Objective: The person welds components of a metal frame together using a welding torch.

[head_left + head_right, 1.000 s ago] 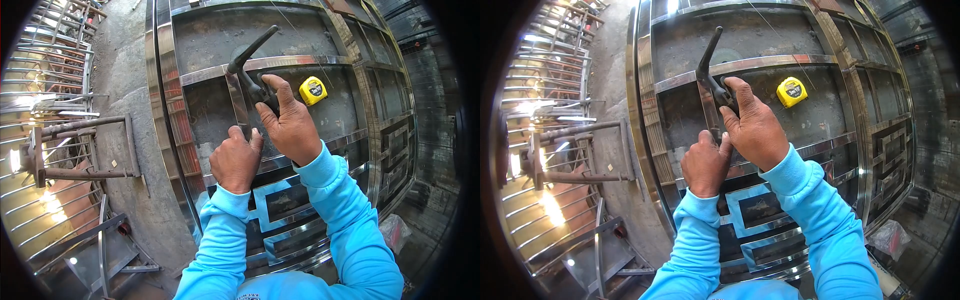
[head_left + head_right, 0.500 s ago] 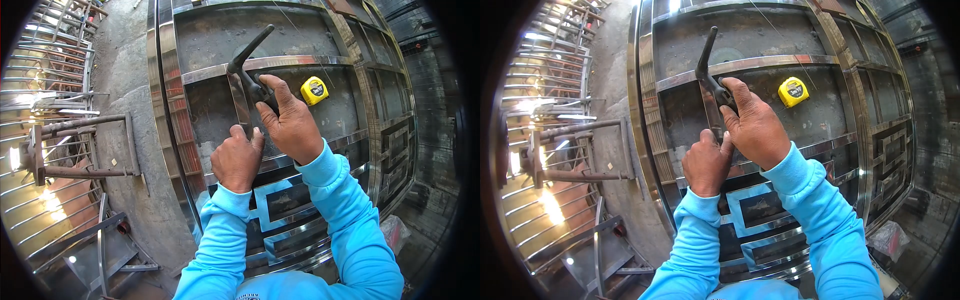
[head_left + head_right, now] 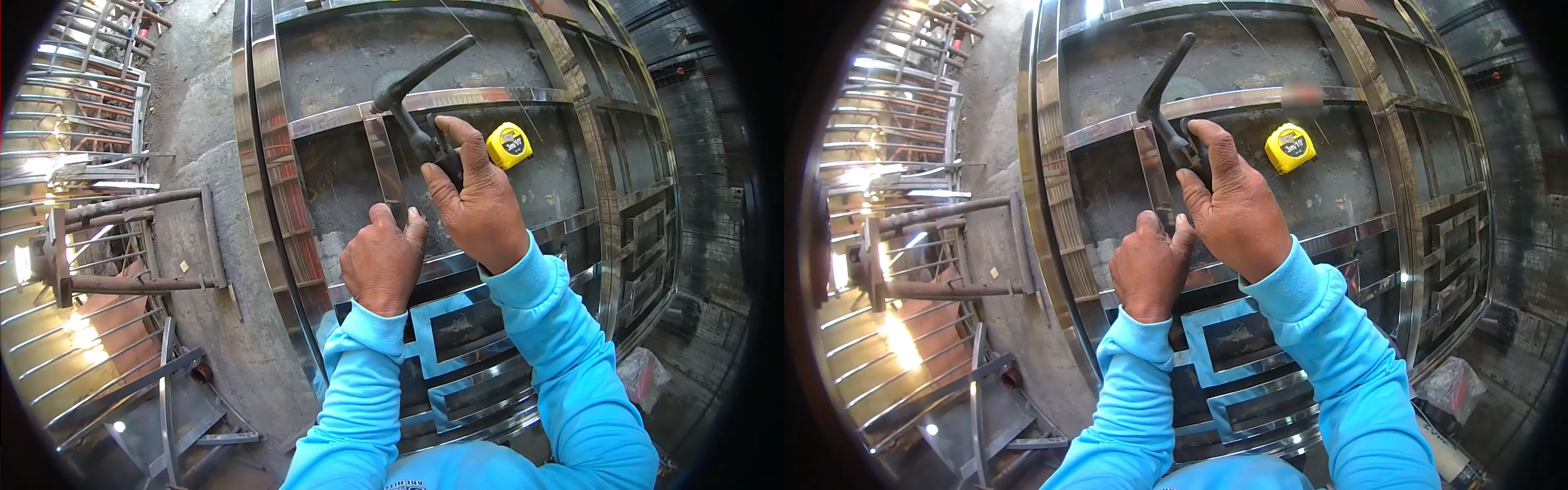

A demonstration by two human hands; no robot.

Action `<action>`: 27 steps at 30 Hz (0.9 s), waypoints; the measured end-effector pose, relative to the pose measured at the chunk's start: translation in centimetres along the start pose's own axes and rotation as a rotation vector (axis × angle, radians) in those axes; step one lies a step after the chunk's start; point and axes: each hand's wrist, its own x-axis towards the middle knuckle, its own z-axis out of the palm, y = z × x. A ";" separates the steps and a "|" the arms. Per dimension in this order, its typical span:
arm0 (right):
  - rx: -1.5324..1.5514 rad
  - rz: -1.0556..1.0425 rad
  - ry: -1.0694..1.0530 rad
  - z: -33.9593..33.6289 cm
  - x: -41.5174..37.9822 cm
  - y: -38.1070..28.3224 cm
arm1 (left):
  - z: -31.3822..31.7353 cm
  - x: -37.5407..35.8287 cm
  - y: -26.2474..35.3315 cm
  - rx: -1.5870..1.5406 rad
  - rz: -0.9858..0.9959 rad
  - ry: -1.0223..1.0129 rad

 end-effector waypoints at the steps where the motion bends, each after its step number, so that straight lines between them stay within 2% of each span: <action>1: 0.000 -0.018 0.006 0.1 -0.1 0.1 | -0.1 0.0 0.0 0.000 -0.003 -0.001; 7: 0.068 0.078 0.017 -0.2 -1.1 -0.2 | 0.0 0.1 0.0 -0.020 -0.031 0.022; 10: 0.184 0.223 0.094 -1.1 -3.0 -0.3 | 0.3 0.2 0.1 0.022 -0.029 0.072; 12: 0.322 0.364 0.141 -2.1 -5.0 -0.9 | 0.5 0.6 -0.6 0.007 0.017 0.080; 14: 0.364 0.384 0.168 -2.5 -7.2 -0.2 | -0.1 1.1 -1.5 -0.088 0.108 0.054; 16: 0.410 0.431 0.165 -2.9 -9.1 0.4 | 0.0 1.9 -2.7 -0.220 0.104 -0.075; 20: 0.525 0.389 0.180 -2.3 -11.2 2.1 | -1.4 3.2 -3.0 -0.435 0.037 -0.304; 24: 0.545 0.382 0.206 -2.1 -11.1 2.1 | -3.1 3.6 -2.8 -0.547 -0.005 -0.492; 27: 0.537 0.374 0.196 -2.0 -11.2 2.3 | -3.9 3.7 -2.2 -0.466 -0.009 -0.537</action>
